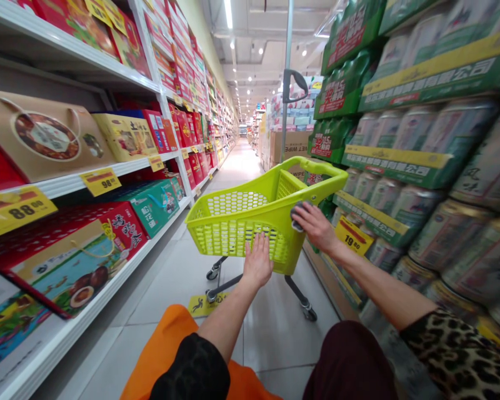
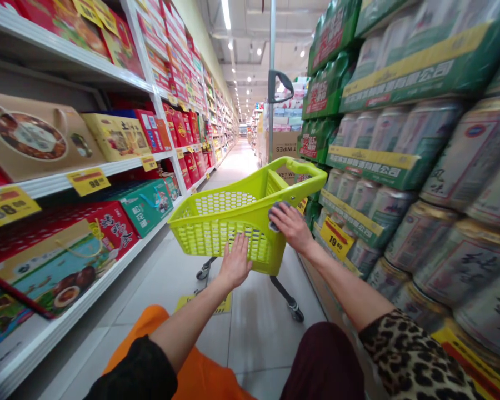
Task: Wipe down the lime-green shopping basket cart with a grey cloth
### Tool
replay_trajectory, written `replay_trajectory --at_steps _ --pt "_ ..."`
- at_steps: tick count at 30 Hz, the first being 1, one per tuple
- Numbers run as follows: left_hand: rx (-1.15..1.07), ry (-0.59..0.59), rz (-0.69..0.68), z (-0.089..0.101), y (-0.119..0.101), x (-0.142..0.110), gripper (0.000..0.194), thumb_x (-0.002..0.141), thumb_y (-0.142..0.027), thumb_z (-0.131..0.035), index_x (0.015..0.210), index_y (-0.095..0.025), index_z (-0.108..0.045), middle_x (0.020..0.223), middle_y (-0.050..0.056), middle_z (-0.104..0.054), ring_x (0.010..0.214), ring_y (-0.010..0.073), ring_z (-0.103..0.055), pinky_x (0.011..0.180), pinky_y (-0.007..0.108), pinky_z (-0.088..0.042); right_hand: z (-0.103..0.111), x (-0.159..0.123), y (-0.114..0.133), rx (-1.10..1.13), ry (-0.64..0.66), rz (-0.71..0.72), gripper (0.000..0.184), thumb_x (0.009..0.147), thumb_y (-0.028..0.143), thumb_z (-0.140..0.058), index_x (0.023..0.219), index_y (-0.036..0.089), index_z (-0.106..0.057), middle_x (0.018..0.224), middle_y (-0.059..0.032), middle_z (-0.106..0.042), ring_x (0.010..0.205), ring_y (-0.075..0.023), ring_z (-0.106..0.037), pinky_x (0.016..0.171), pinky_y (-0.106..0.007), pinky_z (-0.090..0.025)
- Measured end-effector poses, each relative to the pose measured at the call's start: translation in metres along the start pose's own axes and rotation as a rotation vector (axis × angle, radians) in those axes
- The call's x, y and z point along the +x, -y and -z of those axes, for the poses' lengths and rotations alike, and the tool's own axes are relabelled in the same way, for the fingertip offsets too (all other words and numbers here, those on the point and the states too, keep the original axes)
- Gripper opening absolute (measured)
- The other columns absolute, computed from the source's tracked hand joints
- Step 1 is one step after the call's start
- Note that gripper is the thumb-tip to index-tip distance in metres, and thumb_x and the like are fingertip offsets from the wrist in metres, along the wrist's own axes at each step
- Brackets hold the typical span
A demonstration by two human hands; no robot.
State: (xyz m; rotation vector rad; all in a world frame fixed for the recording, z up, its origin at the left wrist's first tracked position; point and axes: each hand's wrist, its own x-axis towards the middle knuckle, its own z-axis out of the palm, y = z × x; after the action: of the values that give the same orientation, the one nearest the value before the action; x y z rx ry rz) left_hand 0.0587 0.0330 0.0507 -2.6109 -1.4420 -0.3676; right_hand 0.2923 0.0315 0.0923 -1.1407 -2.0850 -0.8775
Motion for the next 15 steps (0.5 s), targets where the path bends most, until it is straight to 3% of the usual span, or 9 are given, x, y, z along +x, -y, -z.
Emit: replay_trajectory --at_steps 3,5,12,15 --pt "-0.005 -0.028 -0.028 0.004 -0.007 0.006 0.066 0.080 -0.031 -0.039 0.139 -0.010 -0.019 0.149 0.009 -0.012 0.137 0.0229 -0.006 0.109 0.050 -0.010 0.017 0.029 -0.022 -0.057 -0.050 -0.053 0.042 0.088 0.009 -0.035 0.128 0.020 -0.045 0.137 -0.0065 -0.040 0.134 -0.0224 -0.018 0.108 -0.050 -0.020" --pt "-0.011 -0.044 -0.052 0.005 -0.010 0.007 0.066 0.080 -0.032 -0.038 0.139 -0.011 -0.018 0.149 0.009 -0.012 0.137 0.0224 -0.005 0.109 0.050 -0.010 0.013 0.023 -0.025 -0.054 0.012 -0.027 0.043 0.087 0.007 -0.036 0.128 0.019 -0.045 0.137 -0.0069 -0.040 0.134 -0.0229 -0.018 0.108 -0.049 -0.020" --pt "0.000 -0.003 -0.075 -0.007 -0.006 -0.007 0.066 0.080 -0.032 -0.039 0.139 -0.012 -0.018 0.149 0.009 -0.013 0.137 0.0222 -0.005 0.109 0.050 -0.011 -0.049 -0.080 0.021 0.050 0.391 0.178 0.039 0.083 0.005 -0.040 0.116 0.018 -0.055 0.126 -0.0092 -0.053 0.127 -0.0218 -0.034 0.099 -0.047 -0.036" --pt "0.003 0.026 -0.080 -0.012 0.001 -0.012 0.066 0.080 -0.032 -0.040 0.139 -0.012 -0.018 0.149 0.009 -0.012 0.137 0.0225 -0.006 0.109 0.049 -0.011 -0.055 -0.086 0.035 0.098 0.421 0.177 0.038 0.085 0.006 -0.037 0.116 0.020 -0.055 0.123 -0.0078 -0.055 0.128 -0.0193 -0.033 0.098 -0.045 -0.038"
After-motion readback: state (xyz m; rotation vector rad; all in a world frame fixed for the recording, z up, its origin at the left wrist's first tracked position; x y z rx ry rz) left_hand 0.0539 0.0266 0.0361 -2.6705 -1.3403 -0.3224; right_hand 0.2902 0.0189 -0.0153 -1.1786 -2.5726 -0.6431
